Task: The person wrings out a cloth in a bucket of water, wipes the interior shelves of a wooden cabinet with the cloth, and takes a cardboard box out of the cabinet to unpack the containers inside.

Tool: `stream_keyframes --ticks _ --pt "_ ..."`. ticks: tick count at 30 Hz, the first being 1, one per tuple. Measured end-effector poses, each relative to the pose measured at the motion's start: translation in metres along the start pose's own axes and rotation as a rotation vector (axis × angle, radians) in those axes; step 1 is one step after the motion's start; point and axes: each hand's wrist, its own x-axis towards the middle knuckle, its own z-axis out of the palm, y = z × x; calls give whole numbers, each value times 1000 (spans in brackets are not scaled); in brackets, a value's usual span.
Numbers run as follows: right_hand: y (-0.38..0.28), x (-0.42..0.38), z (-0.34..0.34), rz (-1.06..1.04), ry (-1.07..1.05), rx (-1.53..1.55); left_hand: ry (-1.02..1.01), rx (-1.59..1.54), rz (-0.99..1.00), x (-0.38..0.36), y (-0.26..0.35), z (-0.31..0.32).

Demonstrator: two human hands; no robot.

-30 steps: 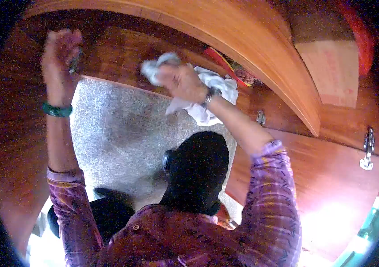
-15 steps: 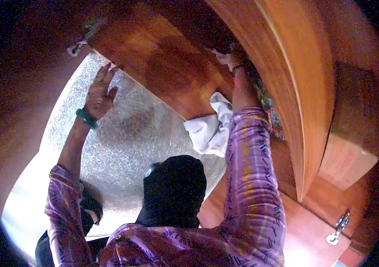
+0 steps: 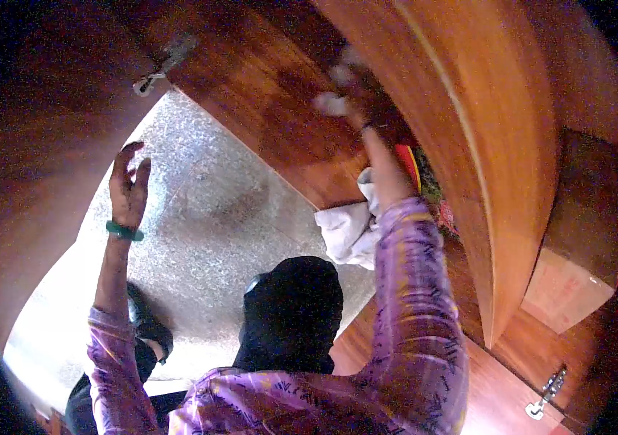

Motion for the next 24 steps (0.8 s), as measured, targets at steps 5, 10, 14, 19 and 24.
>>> stream_keyframes --ticks 5,10,14,19,24 --pt "34 59 23 148 40 -239 -3 -88 -159 -41 -23 -8" --pt "-50 76 84 -267 -74 -11 31 -99 -206 -46 -10 9" --pt "-109 21 40 -667 -265 128 111 -5 19 -19 38 11" --pt "2 58 30 -421 -145 -54 311 -402 -89 -24 31 -14" --pt "8 125 65 -198 -91 -166 798 -617 -524 -75 1 -63"
